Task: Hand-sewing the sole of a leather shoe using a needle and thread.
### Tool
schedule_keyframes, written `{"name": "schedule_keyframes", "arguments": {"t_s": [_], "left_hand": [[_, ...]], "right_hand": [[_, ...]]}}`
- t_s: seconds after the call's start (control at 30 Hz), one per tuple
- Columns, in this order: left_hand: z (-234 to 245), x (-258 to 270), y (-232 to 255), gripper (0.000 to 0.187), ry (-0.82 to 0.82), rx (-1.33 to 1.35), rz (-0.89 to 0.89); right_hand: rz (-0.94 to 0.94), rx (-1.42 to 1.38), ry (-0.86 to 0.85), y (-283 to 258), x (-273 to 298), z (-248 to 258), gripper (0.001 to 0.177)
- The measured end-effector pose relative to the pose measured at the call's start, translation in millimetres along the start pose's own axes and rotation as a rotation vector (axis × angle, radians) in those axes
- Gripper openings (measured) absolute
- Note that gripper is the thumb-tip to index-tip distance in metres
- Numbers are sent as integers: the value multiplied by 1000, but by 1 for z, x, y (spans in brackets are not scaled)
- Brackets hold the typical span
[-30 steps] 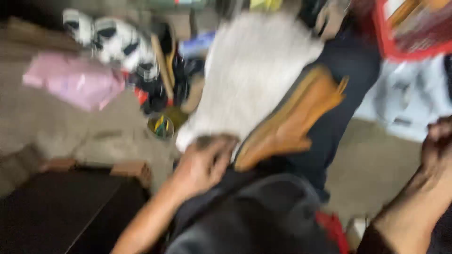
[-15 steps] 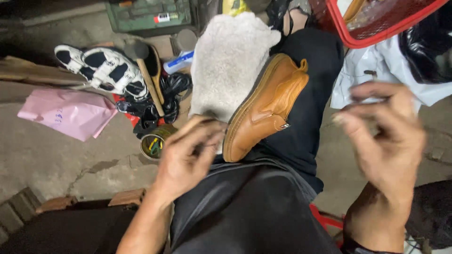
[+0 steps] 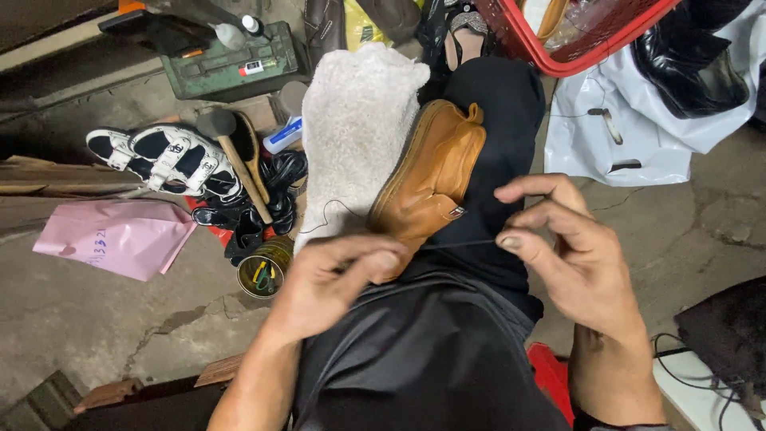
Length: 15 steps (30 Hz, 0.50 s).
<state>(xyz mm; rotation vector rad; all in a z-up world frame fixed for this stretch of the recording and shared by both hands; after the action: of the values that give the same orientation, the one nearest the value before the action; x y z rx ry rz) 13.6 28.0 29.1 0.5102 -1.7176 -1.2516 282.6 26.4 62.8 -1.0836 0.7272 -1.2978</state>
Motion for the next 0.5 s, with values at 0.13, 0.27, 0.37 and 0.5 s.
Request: {"name": "schedule_keyframes", "arguments": {"t_s": [0.13, 0.27, 0.37, 0.5], "left_hand": [[16, 4, -2, 16, 299, -93, -94], [16, 2, 6, 14, 369, -165, -111], [20, 2, 10, 15, 390, -225, -103], [13, -5, 15, 15, 326, -298, -149]], "right_hand": [[17, -17, 73, 10, 2, 0, 18], [59, 323, 133, 5, -1, 0, 18], [110, 447, 208, 9, -1, 3, 19], [68, 508, 205, -1, -3, -6, 36]]}}
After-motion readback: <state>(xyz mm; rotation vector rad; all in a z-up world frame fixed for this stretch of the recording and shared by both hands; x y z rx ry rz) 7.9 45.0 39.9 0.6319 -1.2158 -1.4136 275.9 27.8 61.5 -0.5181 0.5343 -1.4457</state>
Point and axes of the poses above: each hand's wrist, its own x-axis away from the middle knuckle, its own z-axis out of the back of the hand, y = z × x, the point moved 2 cm from there along -x, towards the middle knuckle, and after that the axes turned 2 degrees about z, right-handed, at the moved point
